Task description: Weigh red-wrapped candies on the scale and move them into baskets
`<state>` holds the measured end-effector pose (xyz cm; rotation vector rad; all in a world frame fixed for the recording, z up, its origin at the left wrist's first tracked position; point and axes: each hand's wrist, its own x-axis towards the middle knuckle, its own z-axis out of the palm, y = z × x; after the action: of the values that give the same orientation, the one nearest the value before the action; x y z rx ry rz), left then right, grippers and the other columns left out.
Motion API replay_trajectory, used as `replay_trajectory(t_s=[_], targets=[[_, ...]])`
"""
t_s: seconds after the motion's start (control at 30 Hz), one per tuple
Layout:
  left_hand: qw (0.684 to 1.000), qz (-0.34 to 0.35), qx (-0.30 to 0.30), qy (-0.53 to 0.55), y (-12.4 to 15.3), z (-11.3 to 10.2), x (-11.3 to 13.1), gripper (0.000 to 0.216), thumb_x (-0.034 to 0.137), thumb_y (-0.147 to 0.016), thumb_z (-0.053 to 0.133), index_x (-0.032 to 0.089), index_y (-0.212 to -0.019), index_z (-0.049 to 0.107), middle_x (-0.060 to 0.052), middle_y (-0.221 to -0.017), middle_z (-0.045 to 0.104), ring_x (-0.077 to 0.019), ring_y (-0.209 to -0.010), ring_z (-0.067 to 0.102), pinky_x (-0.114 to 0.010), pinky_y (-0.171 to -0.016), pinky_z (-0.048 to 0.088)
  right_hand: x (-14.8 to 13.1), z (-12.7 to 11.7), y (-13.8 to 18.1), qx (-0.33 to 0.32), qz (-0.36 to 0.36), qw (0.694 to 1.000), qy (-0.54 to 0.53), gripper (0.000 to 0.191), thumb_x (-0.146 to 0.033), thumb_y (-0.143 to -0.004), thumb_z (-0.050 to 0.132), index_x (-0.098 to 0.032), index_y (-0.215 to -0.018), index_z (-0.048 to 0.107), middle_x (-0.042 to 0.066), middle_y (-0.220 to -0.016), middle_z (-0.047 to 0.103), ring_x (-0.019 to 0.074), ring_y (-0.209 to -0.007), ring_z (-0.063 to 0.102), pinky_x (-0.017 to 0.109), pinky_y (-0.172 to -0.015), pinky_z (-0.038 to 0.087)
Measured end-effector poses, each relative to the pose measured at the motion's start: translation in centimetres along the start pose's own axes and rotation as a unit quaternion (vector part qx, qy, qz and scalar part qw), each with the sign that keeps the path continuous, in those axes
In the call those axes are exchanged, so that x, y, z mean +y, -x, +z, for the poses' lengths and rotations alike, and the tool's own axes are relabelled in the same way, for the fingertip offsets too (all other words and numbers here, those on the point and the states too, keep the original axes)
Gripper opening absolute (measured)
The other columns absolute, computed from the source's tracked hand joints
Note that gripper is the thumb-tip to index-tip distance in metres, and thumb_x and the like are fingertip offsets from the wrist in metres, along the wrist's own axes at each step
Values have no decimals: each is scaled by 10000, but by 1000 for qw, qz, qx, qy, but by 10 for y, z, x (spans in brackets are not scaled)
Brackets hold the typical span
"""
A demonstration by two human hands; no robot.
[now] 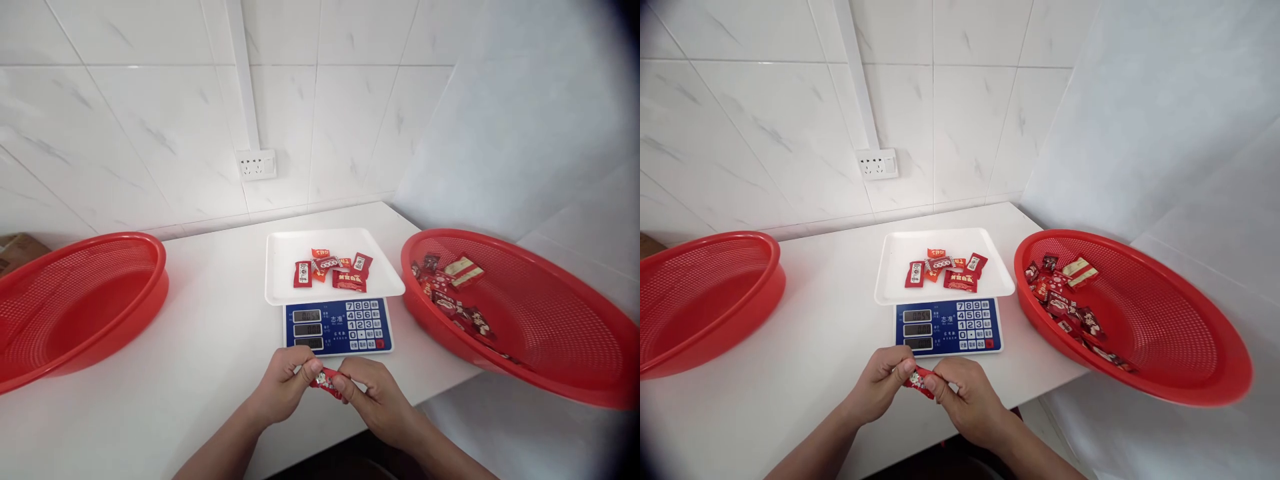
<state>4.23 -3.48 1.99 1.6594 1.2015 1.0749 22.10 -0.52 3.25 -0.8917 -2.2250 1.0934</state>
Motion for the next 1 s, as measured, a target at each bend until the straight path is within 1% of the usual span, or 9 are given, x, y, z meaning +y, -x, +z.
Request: replay_trajectory(t_s=[0.13,0.23,0.37,0.43,0.5,0.63,0.77,0.9,1.0], targets=[[1000,-13,4,20,0,1,-2,461,477,-896,374,168,-557,412,32,-538,409,-75,-514,358,-204,-494,294,0,1,0,5,9,1000,-10,474,-456,-932,333,-200,-575,510,-14,-551,543,108,-538,494,230,-538,364],[998,-38,-2,54,-1,0,-4,446,475,-891,398,165,-572,437,28,-550,437,-79,-530,386,-210,-517,317,-2,0,-2,0,37,999,-38,456,-456,-922,357,-198,-579,509,-14,-559,549,110,-552,504,231,-549,372],[989,-64,-45,122,-2,-3,-6,452,491,-905,353,159,-626,484,1,-621,518,-105,-608,483,-243,-612,388,-4,-3,-8,9,85,992,-95,419,-477,-904,386,-201,-611,504,-14,-584,557,116,-572,510,237,-569,394],[987,-70,-59,134,-3,-4,-6,453,489,-905,355,157,-630,493,-3,-623,525,-113,-623,500,-253,-632,395,-3,-4,-10,21,104,988,-113,407,-484,-901,389,-202,-627,495,-15,-589,551,117,-577,507,240,-575,399],[986,-84,-54,135,-4,-4,-5,440,476,-900,385,158,-616,495,3,-603,517,-112,-612,502,-253,-627,392,-2,-5,-12,25,111,986,-125,404,-493,-900,385,-201,-641,490,-13,-601,550,118,-588,508,243,-584,404],[987,-98,-28,127,-6,-3,-4,449,473,-900,381,162,-599,500,0,-608,534,-116,-623,504,-258,-648,399,-1,-5,-14,-2,88,986,-142,385,-509,-887,408,-195,-697,526,1,-667,591,123,-626,525,245,-597,416],[991,-84,-12,101,-3,-2,-3,444,465,-899,382,166,-597,510,-3,-600,541,-116,-608,500,-250,-623,399,-4,-6,-14,-21,77,985,-155,350,-455,-892,429,-196,-704,571,0,-684,614,117,-620,533,237,-599,425],[997,-41,20,68,1,-2,0,452,434,-909,375,168,-568,508,-2,-560,529,-107,-563,486,-236,-574,388,-8,-8,-13,-27,65,985,-157,360,-438,-887,436,-199,-659,579,-8,-642,604,115,-603,542,232,-594,433],[999,-21,-8,48,2,-5,1,457,417,-917,358,167,-570,519,-4,-552,535,-102,-546,488,-228,-555,386,-12,-11,-11,-42,55,989,-127,380,-425,-896,424,-203,-625,572,-10,-646,612,116,-626,555,224,-604,436]])
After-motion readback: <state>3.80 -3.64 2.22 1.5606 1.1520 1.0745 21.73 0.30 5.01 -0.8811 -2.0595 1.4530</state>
